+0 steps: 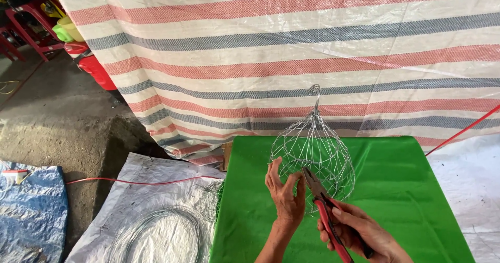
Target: Fabricating a wire cage by bending and securing metal wires using pliers
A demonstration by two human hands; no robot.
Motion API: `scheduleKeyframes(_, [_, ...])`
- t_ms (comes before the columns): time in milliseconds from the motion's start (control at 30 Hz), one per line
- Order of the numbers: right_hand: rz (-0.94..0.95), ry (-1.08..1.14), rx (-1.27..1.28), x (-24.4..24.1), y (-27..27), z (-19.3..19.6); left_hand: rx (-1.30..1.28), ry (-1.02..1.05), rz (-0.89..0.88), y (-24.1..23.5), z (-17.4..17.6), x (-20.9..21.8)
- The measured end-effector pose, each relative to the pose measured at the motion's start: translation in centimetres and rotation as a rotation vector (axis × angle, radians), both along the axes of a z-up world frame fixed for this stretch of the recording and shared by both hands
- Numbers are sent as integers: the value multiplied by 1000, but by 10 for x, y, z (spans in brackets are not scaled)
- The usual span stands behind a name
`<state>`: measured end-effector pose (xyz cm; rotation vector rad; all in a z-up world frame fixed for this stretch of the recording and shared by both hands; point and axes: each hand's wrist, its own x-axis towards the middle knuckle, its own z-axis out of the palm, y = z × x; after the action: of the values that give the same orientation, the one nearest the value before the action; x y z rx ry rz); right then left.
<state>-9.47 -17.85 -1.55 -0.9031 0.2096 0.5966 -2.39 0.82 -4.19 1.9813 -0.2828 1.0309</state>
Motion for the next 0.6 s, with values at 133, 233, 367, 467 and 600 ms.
scheduleKeyframes(133, [1, 4, 17, 5, 2, 0, -21, 4, 12, -3, -11, 5])
scheduleKeyframes(233, [11, -6, 23, 8, 3, 3, -22, 5, -5, -4, -11, 3])
scheduleKeyframes(367, [-1, 25, -17, 12, -2, 5, -4, 29, 37, -9, -12, 5])
scheduleKeyframes(467, [14, 21, -70, 14, -4, 16, 15, 22, 44, -10, -6, 3])
scheduleKeyframes(600, [74, 29, -96, 24, -11, 18, 46, 7, 70, -13, -9, 5])
